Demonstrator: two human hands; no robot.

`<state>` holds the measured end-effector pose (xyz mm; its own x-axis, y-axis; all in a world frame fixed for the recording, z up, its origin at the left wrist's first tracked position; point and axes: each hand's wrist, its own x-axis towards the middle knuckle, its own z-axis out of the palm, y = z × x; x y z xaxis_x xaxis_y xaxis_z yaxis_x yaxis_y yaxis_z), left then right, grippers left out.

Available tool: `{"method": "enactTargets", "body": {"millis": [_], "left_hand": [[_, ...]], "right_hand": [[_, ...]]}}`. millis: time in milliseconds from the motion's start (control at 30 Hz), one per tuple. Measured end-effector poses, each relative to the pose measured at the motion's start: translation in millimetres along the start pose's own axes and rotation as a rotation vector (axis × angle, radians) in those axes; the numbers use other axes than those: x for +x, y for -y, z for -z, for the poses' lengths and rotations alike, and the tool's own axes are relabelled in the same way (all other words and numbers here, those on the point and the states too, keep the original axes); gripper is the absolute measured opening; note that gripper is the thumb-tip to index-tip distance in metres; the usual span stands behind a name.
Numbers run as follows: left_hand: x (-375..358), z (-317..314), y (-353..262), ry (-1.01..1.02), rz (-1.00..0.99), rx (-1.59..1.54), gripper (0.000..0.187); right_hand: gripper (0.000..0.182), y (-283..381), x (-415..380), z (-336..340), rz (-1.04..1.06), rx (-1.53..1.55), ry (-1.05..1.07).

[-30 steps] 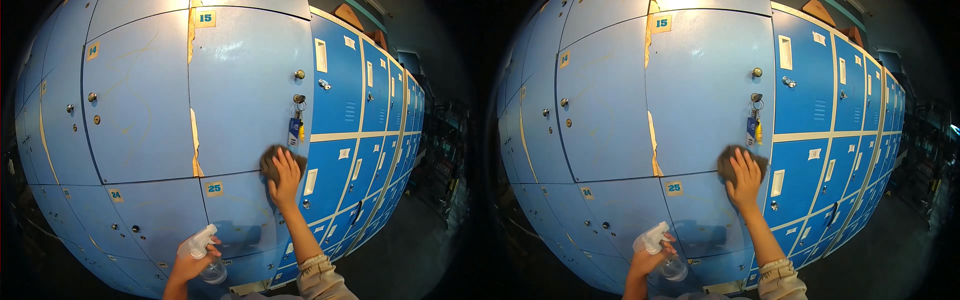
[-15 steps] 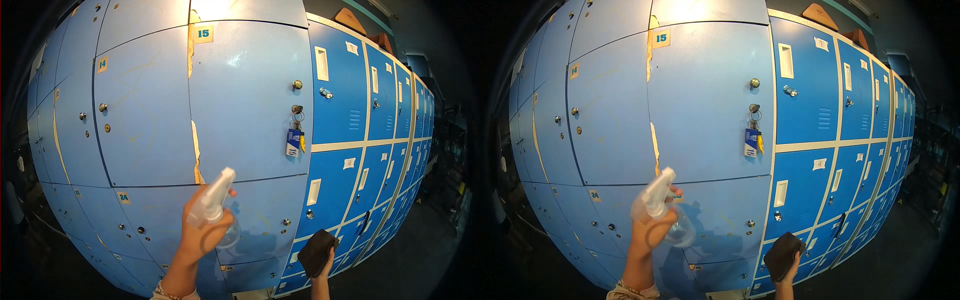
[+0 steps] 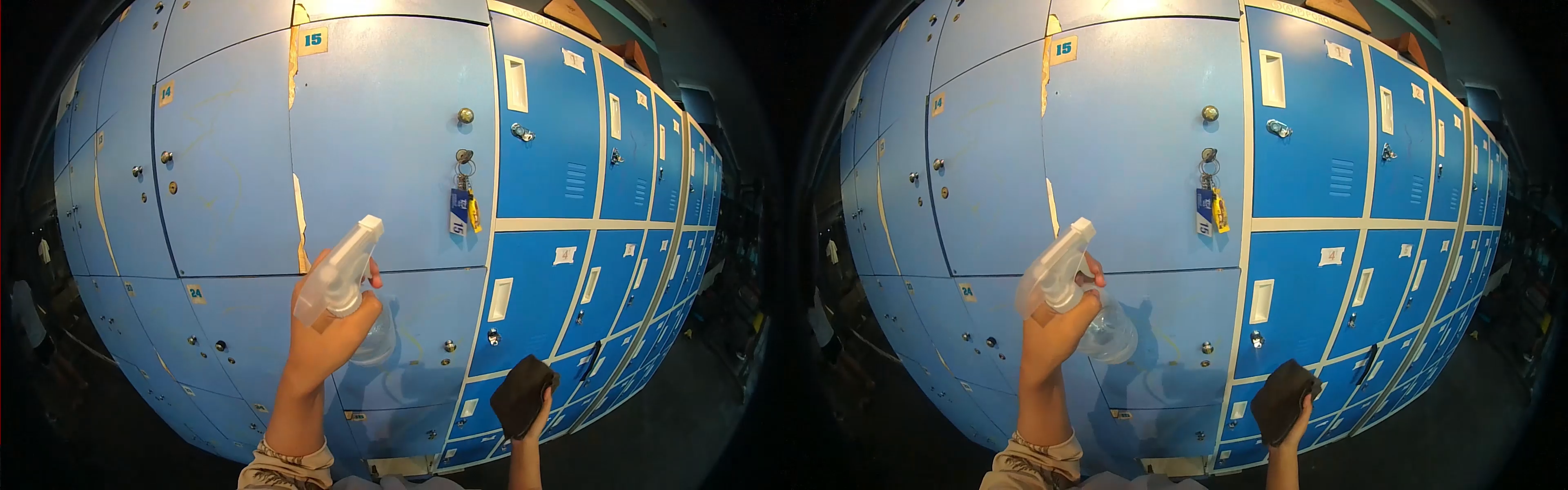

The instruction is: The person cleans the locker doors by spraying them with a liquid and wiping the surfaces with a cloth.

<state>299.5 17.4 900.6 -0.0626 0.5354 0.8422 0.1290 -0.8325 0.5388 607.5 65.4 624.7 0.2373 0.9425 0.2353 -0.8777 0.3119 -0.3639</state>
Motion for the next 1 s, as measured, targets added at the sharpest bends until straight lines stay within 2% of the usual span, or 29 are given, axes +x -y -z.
{"method": "enactTargets", "body": {"millis": [67,133,200,267,300,367,467,500,567,600,667,700,767,1000], "left_hand": [[-6,-4,0,-0.013,0.025,0.01,0.05],[-12,-7,-3,-0.043,0.019,0.077,0.052],[-23,-5,3,-0.029,0.046,0.041,0.053],[-39,1,11,-0.026,0.097,0.016,0.055],[-49,5,15,-0.03,0.137,0.009,0.055],[-67,11,21,-0.029,0.214,-0.019,0.057],[-93,20,30,-0.039,0.314,-0.056,0.058],[-100,24,35,-0.06,0.339,-0.047,0.058],[-110,32,37,-0.104,0.394,-0.029,0.058],[-113,37,37,-0.124,0.421,-0.019,0.058],[-120,46,37,-0.165,0.445,-0.007,0.057],[-123,51,36,-0.182,0.44,-0.005,0.057],[-123,62,35,-0.199,0.45,0.012,0.056],[-121,91,36,-0.237,0.521,0.023,0.055]], "right_hand": [[0.057,10,17,-19,0.038,0.07,0.041],[0.057,24,36,-60,0.159,0.013,0.068],[0.059,38,66,-99,0.255,0.053,0.283],[0.059,42,101,-157,0.597,-0.084,0.323],[0.056,41,119,-182,0.777,-0.294,0.387],[0.06,27,198,-199,1.237,-0.933,0.552],[0.083,10,126,-354,1.753,-1.178,0.742],[0.085,-12,122,-370,1.719,-1.296,0.854],[0.085,-63,128,-389,1.794,-1.43,1.112],[0.08,-90,134,-393,1.822,-1.476,1.198],[0.076,-134,151,-399,1.91,-1.597,1.185],[0.075,-142,157,-404,1.882,-1.584,1.149],[0.073,-142,155,-424,1.829,-1.565,1.079],[0.062,-142,187,-540,2.031,-1.375,0.698]]}}
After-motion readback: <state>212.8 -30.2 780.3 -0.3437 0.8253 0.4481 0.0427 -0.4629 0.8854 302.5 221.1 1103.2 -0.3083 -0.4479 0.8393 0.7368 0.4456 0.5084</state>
